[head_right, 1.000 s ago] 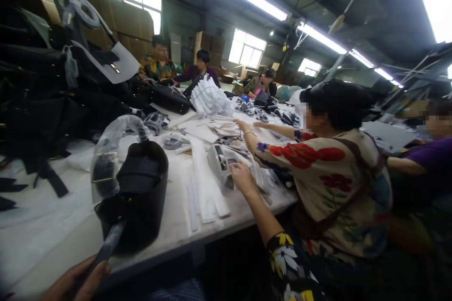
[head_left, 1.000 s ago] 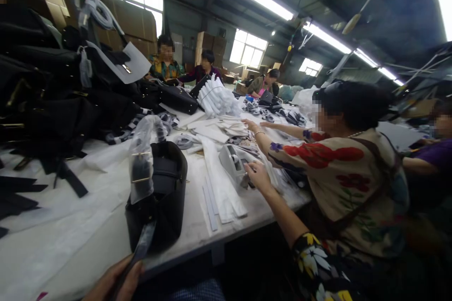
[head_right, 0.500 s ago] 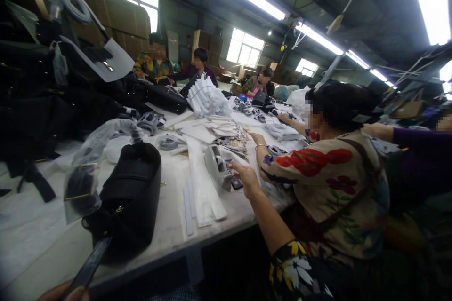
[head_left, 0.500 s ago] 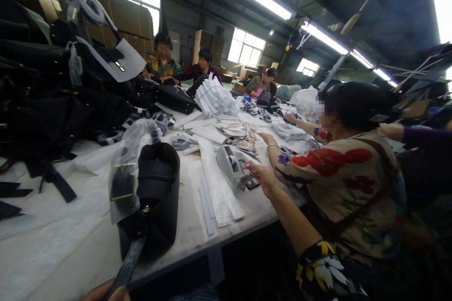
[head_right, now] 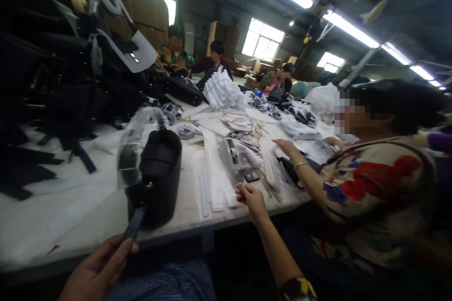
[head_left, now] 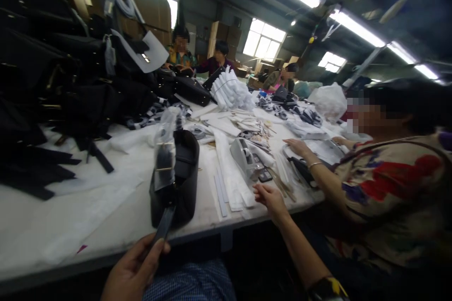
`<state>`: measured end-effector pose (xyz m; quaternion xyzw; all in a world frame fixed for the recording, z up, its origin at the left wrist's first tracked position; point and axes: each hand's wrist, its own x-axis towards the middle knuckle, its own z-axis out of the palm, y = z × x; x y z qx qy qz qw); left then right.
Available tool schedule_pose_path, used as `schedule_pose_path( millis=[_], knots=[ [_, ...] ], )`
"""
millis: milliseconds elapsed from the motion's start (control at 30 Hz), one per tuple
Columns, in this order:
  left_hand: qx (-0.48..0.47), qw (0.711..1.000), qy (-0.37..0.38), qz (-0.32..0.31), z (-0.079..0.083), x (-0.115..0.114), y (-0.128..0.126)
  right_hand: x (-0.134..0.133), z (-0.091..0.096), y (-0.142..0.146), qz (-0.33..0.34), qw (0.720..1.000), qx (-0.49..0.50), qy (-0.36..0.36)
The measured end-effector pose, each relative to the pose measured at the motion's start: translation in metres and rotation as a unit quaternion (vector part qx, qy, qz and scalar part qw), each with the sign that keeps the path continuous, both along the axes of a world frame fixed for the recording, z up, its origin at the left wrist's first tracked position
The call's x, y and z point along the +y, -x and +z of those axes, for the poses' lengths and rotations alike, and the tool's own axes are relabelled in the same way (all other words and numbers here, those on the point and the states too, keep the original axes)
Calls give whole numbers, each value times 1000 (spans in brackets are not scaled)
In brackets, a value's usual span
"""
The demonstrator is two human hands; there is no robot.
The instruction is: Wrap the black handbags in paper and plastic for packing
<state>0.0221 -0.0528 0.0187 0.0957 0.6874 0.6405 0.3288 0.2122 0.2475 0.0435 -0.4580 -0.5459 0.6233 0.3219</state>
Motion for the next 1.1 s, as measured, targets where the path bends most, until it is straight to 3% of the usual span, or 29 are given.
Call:
schedule_pose_path(
  millis=[67, 167, 300, 400, 533, 633, 700, 800, 900, 1100],
  knots=[
    [25, 1000, -11, 10, 6, 1, -1, -39, 10, 15, 94, 995, 24, -8],
    [76, 997, -24, 0, 8, 1, 0, -102, 29, 50, 258, 965, 41, -8],
    [117, 991, -46, -41, 6, -1, 2, -153, 38, 101, 338, 941, 22, 11],
    [119, 990, -56, -49, 3, -1, 2, -158, 36, 124, 334, 942, -17, 23],
    [101, 991, -70, -43, 3, -1, 2, -146, 34, 130, 359, 928, -92, 25],
    [18, 994, -99, -38, 8, 0, 0, -138, 25, 128, 366, 920, -136, 28],
    [-69, 990, -116, -47, 12, 0, -2, -134, 12, 126, 383, 917, -101, 42],
    [-183, 968, -148, -84, 16, 0, -4, -134, -8, 121, 426, 901, 32, 78],
    [-253, 946, -172, -111, 17, -1, -3, -140, -17, 118, 434, 888, 107, 108],
    [-293, 935, -150, -134, 21, 1, 1, -152, -9, 129, 391, 918, 47, 36]
  ],
)
